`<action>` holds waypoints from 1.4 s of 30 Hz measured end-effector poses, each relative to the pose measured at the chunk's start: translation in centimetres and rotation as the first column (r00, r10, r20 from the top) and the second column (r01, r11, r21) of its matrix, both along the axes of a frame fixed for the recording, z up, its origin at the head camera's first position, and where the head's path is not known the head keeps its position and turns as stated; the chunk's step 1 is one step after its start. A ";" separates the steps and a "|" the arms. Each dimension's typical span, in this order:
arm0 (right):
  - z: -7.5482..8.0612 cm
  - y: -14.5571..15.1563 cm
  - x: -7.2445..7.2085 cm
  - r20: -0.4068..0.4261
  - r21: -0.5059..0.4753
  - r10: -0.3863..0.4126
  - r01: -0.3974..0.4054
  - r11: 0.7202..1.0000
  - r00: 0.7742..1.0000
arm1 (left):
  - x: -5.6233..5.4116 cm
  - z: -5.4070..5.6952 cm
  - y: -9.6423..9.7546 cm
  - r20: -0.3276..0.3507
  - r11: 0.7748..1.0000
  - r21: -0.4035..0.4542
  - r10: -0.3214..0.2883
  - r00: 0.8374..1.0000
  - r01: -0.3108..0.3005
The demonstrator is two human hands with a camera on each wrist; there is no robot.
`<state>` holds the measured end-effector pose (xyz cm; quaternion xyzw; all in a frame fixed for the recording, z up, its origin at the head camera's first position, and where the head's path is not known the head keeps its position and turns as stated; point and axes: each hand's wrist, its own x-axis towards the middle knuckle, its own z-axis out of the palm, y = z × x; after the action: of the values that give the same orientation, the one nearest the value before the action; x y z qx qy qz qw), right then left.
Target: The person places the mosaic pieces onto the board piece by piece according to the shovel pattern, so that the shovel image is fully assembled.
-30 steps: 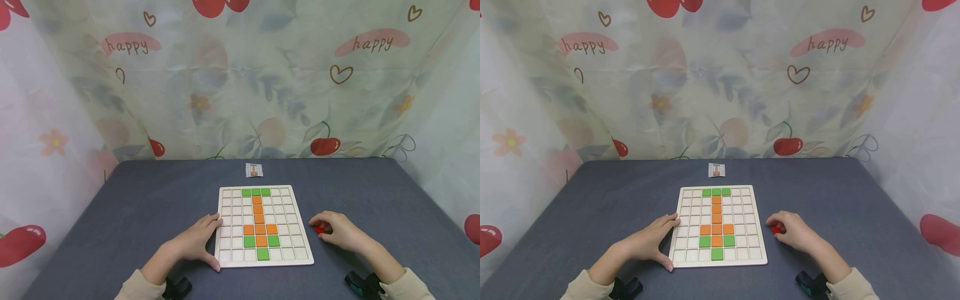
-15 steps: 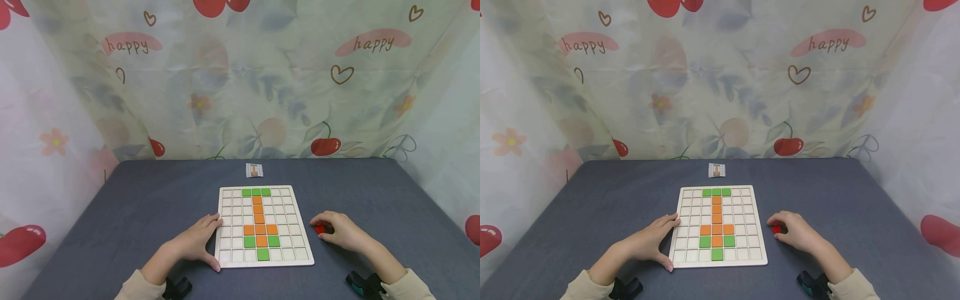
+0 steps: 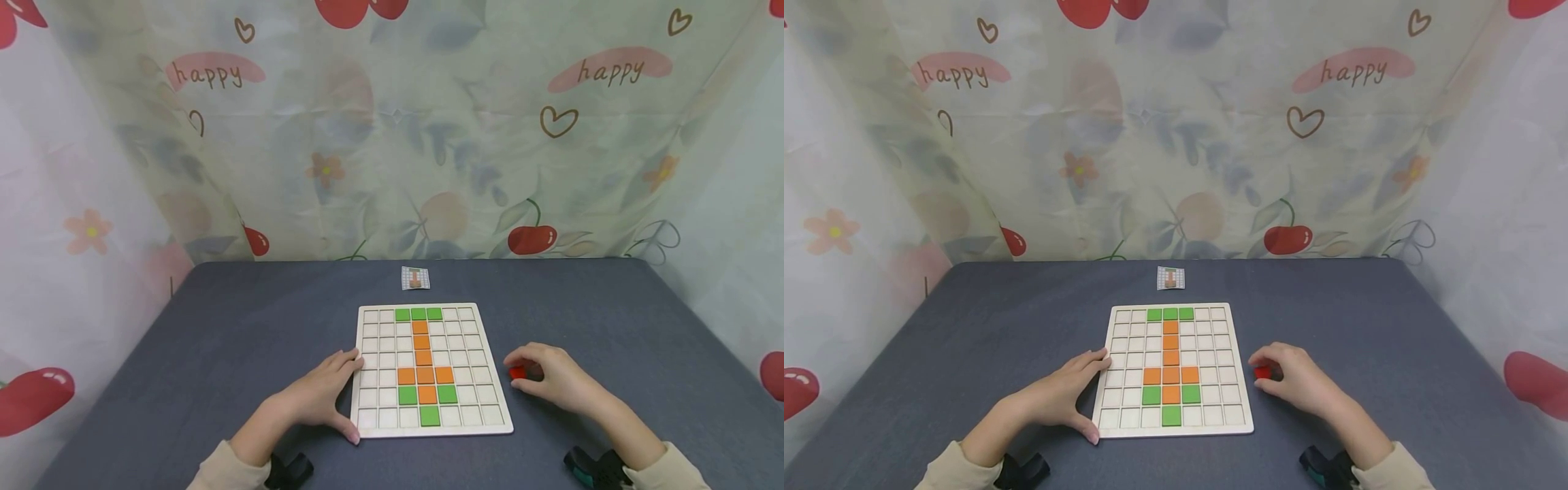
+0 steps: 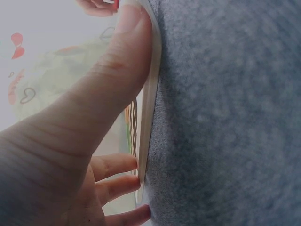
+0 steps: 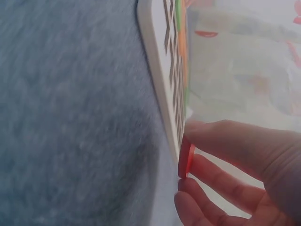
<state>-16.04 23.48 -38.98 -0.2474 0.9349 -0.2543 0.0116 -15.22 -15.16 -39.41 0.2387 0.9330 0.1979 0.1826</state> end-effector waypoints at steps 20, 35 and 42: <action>0.8 -2.9 1.5 -0.029 -0.103 0.067 -0.069 0.992 0.997 | -0.1 -0.2 -0.1 -0.006 1.000 0.004 -0.004 1.000 0.004; 0.6 -5.5 2.6 0.035 -0.126 0.141 -0.135 0.983 0.989 | -0.2 -0.2 -0.1 -0.007 1.000 0.007 -0.007 1.000 0.007; 0.5 -6.4 2.8 0.081 -0.144 0.202 -0.189 0.971 0.976 | -0.1 -0.2 -0.1 -0.004 1.000 0.008 -0.005 1.000 0.005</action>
<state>-13.27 17.04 -38.50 -0.3261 0.8849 -0.3264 0.0641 -15.36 -15.30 -39.56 0.2420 0.9320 0.2007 0.1804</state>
